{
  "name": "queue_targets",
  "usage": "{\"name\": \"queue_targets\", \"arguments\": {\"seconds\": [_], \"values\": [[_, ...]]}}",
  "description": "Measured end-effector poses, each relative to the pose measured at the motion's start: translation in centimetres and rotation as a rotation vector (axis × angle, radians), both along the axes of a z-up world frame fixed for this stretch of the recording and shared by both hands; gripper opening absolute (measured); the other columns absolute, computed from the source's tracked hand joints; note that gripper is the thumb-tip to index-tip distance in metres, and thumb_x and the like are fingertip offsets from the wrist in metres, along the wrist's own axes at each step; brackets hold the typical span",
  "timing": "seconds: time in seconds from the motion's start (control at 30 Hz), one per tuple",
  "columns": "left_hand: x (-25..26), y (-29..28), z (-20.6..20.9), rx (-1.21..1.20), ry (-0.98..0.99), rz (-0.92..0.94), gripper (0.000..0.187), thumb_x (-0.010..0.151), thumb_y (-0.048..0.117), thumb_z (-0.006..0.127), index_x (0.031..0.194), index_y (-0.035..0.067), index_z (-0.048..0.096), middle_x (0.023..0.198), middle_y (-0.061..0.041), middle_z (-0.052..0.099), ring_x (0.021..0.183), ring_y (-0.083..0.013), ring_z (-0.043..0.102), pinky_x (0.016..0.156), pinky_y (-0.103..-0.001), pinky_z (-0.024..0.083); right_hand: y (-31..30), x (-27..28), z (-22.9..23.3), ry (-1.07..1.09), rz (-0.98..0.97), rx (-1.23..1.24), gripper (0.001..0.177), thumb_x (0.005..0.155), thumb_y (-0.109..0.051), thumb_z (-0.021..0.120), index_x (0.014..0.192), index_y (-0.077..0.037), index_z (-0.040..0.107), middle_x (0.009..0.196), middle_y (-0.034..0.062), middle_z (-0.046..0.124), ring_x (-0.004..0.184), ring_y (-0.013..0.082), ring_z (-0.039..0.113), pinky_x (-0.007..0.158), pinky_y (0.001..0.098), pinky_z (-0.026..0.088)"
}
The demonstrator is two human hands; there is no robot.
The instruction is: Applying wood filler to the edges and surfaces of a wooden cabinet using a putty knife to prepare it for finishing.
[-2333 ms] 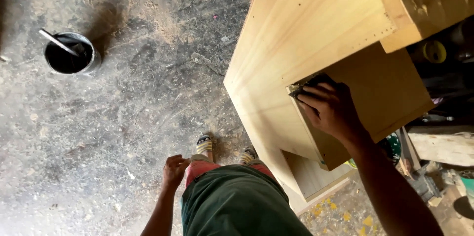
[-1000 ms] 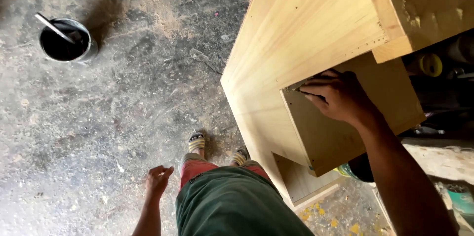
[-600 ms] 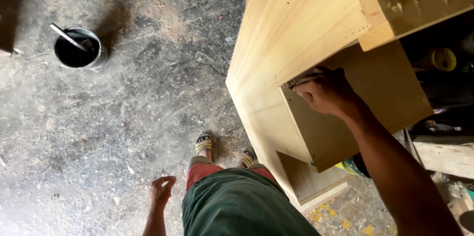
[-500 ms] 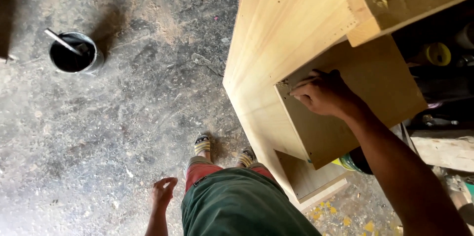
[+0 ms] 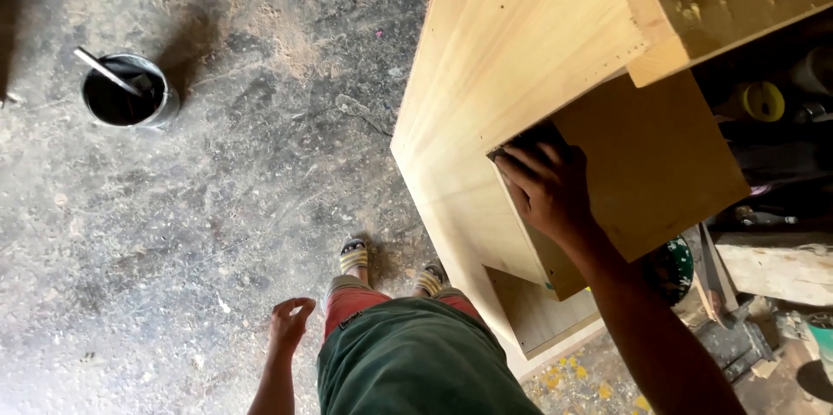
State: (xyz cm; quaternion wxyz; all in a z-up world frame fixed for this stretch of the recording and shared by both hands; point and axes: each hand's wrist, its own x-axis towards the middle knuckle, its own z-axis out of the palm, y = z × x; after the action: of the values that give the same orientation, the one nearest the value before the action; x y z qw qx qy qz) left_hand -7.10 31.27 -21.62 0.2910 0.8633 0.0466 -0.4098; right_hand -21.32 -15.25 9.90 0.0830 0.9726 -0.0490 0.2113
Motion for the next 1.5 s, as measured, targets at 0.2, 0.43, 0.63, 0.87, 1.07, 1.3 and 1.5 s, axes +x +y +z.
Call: {"name": "queue_targets", "arguments": {"seconds": [0.2,0.43,0.63,0.87,1.07,1.3,1.5], "values": [[-0.3,3.2,-1.3,0.063,0.057,0.026,0.047,0.083,0.051,0.068,0.114,0.018,0.081,0.15,-0.011,0.055,0.14,-0.0316,0.048,0.114,-0.058,0.039,0.9,-0.7,-1.3,-0.11,-0.044,0.006,0.018,0.095,-0.012,0.068,0.109,-0.016,0.077,0.123,-0.0024,0.074,0.103,0.0266,0.059,0.08,0.0473,0.038],[0.9,3.8,-2.3,0.049,0.012,0.002,0.055,0.084,0.052,0.066,0.112,0.008,0.082,0.133,-0.012,0.068,0.096,-0.0262,0.063,0.094,-0.047,0.051,1.3,0.1,-3.0,-0.179,-0.117,0.006,0.024,0.099,-0.019,0.062,0.118,-0.017,0.077,0.128,-0.0001,0.072,0.103,0.0318,0.056,0.086,0.0509,0.041],[2.3,2.5,-1.8,0.059,0.018,-0.06,0.054,0.083,0.054,0.065,0.114,0.013,0.082,0.14,-0.013,0.065,0.133,-0.0298,0.058,0.107,-0.052,0.046,1.3,-0.1,-3.3,-0.088,-0.164,0.048,0.029,0.103,-0.023,0.057,0.126,-0.021,0.074,0.132,-0.0036,0.069,0.1,0.0288,0.055,0.085,0.0476,0.039],[3.0,0.9,-1.2,0.058,0.051,-0.094,0.052,0.084,0.054,0.064,0.119,0.018,0.079,0.149,-0.01,0.057,0.137,-0.0316,0.054,0.113,-0.055,0.042,-0.5,2.5,3.0,0.368,-0.153,0.197,0.03,0.09,-0.014,0.06,0.113,-0.028,0.074,0.107,-0.0179,0.073,0.1,0.0291,0.057,0.062,0.0538,0.047],[3.8,-0.2,-0.8,0.054,0.014,-0.142,0.053,0.083,0.057,0.06,0.111,0.017,0.082,0.15,-0.011,0.056,0.132,-0.031,0.058,0.106,-0.054,0.044,-2.1,3.2,2.9,0.648,-0.19,0.301,0.028,0.092,-0.017,0.058,0.108,-0.029,0.077,0.127,-0.0208,0.071,0.106,0.0297,0.063,0.068,0.0571,0.047],[2.0,0.9,-3.5,0.034,0.051,-0.089,0.051,0.082,0.055,0.066,0.114,0.02,0.082,0.144,-0.013,0.059,0.134,-0.0332,0.054,0.113,-0.052,0.04,-1.4,-0.4,3.4,0.709,-0.18,0.276,0.028,0.091,-0.021,0.064,0.111,-0.035,0.077,0.107,-0.0183,0.076,0.104,0.0251,0.063,0.065,0.0526,0.049],[1.7,1.5,-4.5,0.017,0.069,-0.019,0.05,0.083,0.052,0.067,0.116,0.016,0.082,0.142,-0.014,0.056,0.123,-0.0333,0.062,0.103,-0.049,0.049,1.4,-2.5,1.4,0.107,-0.016,-0.023,0.021,0.094,-0.019,0.071,0.114,-0.017,0.076,0.126,-0.0019,0.073,0.112,0.0252,0.058,0.091,0.0501,0.041]]}}
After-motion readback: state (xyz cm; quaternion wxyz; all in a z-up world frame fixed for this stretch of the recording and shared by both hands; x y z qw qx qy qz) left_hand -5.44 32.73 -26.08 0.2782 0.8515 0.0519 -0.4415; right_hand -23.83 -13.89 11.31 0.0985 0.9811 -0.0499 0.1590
